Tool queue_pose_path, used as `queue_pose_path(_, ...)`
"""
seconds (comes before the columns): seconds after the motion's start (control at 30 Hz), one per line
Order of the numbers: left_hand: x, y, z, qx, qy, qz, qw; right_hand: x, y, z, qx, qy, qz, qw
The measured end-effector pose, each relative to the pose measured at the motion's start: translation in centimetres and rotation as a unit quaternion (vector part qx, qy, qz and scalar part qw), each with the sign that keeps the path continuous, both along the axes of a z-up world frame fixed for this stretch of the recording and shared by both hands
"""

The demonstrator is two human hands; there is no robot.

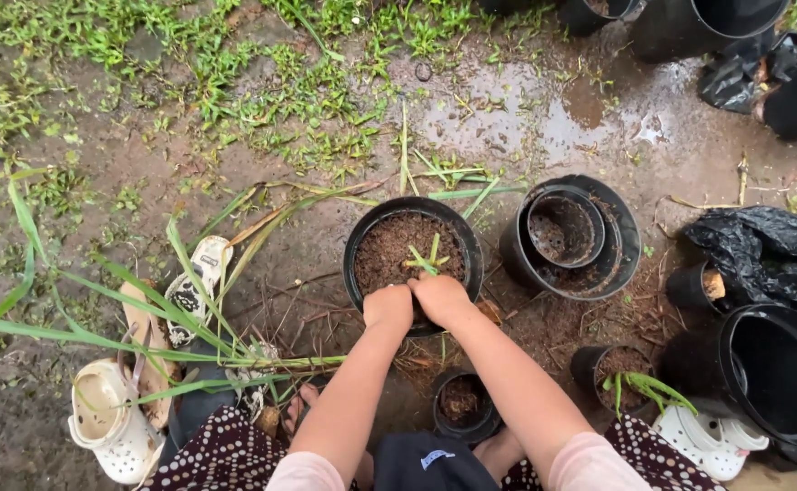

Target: Planting small plant shoots into soil-filled plastic pots by hand.

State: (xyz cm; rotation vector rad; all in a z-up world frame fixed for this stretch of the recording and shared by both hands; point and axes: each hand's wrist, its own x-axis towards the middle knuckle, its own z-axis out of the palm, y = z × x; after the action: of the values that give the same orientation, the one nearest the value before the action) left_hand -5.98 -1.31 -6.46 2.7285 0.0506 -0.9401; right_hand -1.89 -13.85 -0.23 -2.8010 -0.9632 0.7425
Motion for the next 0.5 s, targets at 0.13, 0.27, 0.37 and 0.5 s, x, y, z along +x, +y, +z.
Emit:
queue_pose_path(0.13, -0.3, -0.8, 1.5, 0.001, -0.001, 0.014, 1.0, -0.7, -0.9, -0.9, -0.004, 0.012, -0.046, 0.999)
queue_pose_path(0.27, 0.0, 0.8, 3.9, 0.016, -0.128, 0.02, 0.991, 0.9, -1.9, 1.9, 0.022, 0.045, -0.177, 0.983)
queue_pose_path(0.37, 0.1, 2.9, 6.9, 0.019, -0.196, -0.001, 0.98, 0.8, -2.2, 0.2, 0.04, 0.02, -0.239, 0.97)
queue_pose_path(0.5, 2.2, 3.9, 8.4, 0.003, -0.108, -0.014, 0.994, 2.1, -1.5, 1.0, 0.107, 0.008, -0.271, 0.956)
